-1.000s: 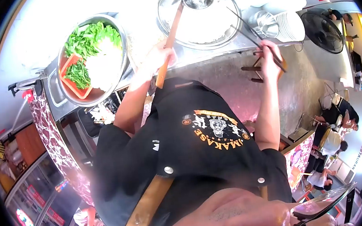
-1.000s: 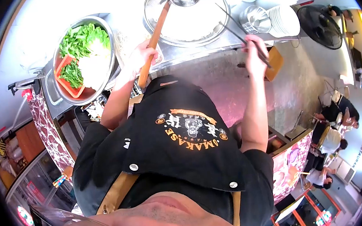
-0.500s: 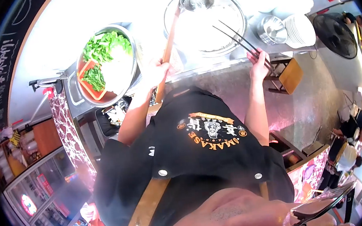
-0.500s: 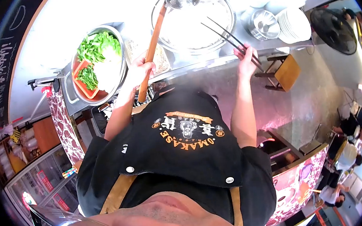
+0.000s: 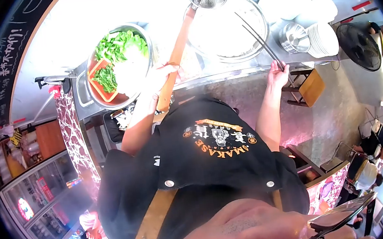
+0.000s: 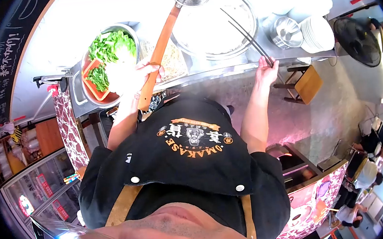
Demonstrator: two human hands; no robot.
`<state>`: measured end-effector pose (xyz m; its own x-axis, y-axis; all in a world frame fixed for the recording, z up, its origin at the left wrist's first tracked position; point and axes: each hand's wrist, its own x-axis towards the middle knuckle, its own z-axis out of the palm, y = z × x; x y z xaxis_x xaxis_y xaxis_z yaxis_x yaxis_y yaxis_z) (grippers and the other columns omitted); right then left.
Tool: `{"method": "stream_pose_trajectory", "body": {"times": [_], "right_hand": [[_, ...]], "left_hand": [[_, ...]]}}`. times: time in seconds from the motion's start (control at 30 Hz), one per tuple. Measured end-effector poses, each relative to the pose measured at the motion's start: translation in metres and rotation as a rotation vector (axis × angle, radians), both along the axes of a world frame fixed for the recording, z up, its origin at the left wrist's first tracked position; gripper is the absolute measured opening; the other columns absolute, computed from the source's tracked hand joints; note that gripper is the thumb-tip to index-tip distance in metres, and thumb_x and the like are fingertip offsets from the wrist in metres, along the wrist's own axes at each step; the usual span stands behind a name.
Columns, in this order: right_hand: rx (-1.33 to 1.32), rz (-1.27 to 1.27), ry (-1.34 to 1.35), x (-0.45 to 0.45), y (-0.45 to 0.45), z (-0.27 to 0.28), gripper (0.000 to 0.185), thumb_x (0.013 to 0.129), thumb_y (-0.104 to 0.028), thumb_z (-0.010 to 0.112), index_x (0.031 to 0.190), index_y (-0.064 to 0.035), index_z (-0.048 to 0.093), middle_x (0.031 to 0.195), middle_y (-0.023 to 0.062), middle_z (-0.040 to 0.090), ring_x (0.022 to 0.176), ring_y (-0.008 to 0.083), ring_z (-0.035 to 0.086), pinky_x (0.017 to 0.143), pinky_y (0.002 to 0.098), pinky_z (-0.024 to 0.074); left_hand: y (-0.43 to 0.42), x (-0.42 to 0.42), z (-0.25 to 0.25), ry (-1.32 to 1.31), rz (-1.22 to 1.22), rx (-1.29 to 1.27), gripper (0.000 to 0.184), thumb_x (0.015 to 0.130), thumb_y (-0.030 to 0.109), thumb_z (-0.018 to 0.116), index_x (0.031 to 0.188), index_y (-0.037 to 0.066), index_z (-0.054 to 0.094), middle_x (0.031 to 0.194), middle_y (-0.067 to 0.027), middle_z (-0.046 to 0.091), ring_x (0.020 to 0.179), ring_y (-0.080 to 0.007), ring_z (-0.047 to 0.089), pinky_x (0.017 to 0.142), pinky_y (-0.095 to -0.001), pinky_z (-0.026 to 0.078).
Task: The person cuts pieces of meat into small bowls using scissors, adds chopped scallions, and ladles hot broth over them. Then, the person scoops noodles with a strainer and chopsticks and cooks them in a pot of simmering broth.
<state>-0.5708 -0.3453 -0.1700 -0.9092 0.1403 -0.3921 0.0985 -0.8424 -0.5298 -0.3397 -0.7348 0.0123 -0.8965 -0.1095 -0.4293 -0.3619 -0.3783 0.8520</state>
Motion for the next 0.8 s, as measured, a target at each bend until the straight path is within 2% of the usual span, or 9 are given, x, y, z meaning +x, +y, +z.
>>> {"method": "stream_pose_trajectory", "body": {"times": [0.07,0.17,0.27,0.37,0.47,0.57,0.6,0.7,0.8], "right_hand": [[-0.072,0.008,0.024,0.003,0.009,0.001,0.036,0.104,-0.034,0.042,0.095,-0.0036,0.059,0.084,0.0135,0.068,0.073,0.0272,0.068,0.067,0.0362,0.0591],[-0.169,0.024,0.151,0.004,0.018,0.024,0.038,0.104,-0.032,0.043,0.092,-0.0018,0.062,0.081,0.0139,0.069,0.072,0.0269,0.068,0.066,0.0360,0.0594],[-0.212,0.031,0.224,0.004,0.020,0.079,0.038,0.103,-0.032,0.044,0.092,-0.0009,0.063,0.080,0.0143,0.068,0.069,0.0269,0.066,0.065,0.0355,0.0591],[-0.084,0.035,0.314,-0.006,0.028,0.128,0.038,0.103,-0.033,0.045,0.094,-0.0001,0.062,0.079,0.0139,0.066,0.068,0.0247,0.063,0.062,0.0336,0.0564],[-0.001,0.021,0.379,-0.009,0.025,0.194,0.034,0.100,-0.033,0.050,0.092,-0.0007,0.060,0.080,0.0140,0.062,0.068,0.0228,0.057,0.060,0.0296,0.0525],[-0.060,0.122,0.559,-0.017,0.024,0.247,0.033,0.099,-0.032,0.053,0.091,-0.0012,0.061,0.077,0.0144,0.061,0.068,0.0232,0.057,0.061,0.0295,0.0509],[0.035,0.051,0.561,-0.023,0.023,0.260,0.032,0.098,-0.032,0.054,0.090,-0.0016,0.062,0.073,0.0143,0.062,0.067,0.0239,0.058,0.062,0.0313,0.0506],[0.040,0.063,0.611,-0.032,0.019,0.286,0.034,0.098,-0.033,0.054,0.090,-0.0014,0.064,0.070,0.0138,0.064,0.066,0.0258,0.060,0.063,0.0344,0.0518],[0.078,0.079,0.643,-0.034,0.016,0.283,0.038,0.100,-0.035,0.051,0.091,-0.0013,0.064,0.071,0.0145,0.064,0.064,0.0268,0.061,0.062,0.0356,0.0526]], "left_hand": [[-0.003,-0.002,0.002,0.015,0.003,-0.039,0.016,0.088,0.011,0.056,0.088,-0.002,0.065,0.075,-0.0094,0.065,0.068,-0.0175,0.062,0.065,-0.0282,0.049],[-0.015,-0.011,-0.016,0.049,-0.016,-0.041,0.017,0.087,0.011,0.057,0.088,-0.003,0.066,0.075,-0.0097,0.066,0.068,-0.0179,0.062,0.066,-0.0283,0.050],[-0.012,-0.020,-0.018,0.056,0.029,0.008,0.016,0.086,0.011,0.058,0.087,-0.003,0.066,0.074,-0.0094,0.066,0.067,-0.0176,0.062,0.065,-0.0283,0.049],[-0.013,-0.027,-0.024,0.027,-0.001,-0.055,0.014,0.085,0.010,0.059,0.089,-0.002,0.065,0.076,-0.0091,0.066,0.066,-0.0172,0.061,0.065,-0.0283,0.049],[-0.011,-0.037,-0.008,-0.054,-0.089,-0.104,0.031,0.090,0.007,0.053,0.119,-0.004,0.056,0.081,-0.0118,0.066,0.065,-0.0159,0.060,0.063,-0.0274,0.049],[-0.012,-0.049,0.004,0.058,-0.193,-0.084,0.030,0.090,0.010,0.054,0.115,-0.006,0.056,0.083,-0.0127,0.066,0.068,-0.0168,0.061,0.064,-0.0278,0.049],[-0.013,-0.049,0.006,0.051,-0.197,0.009,0.029,0.090,0.011,0.054,0.114,-0.005,0.057,0.083,-0.0129,0.066,0.068,-0.0168,0.060,0.064,-0.0278,0.049],[-0.010,-0.049,0.016,0.028,-0.197,0.251,0.024,0.090,0.014,0.056,0.107,-0.003,0.058,0.083,-0.0124,0.066,0.068,-0.0162,0.060,0.064,-0.0274,0.048],[-0.003,-0.045,0.027,-0.002,-0.174,0.384,0.019,0.088,0.017,0.062,0.096,0.000,0.062,0.081,-0.0102,0.066,0.067,-0.0148,0.060,0.061,-0.0267,0.047]]}}
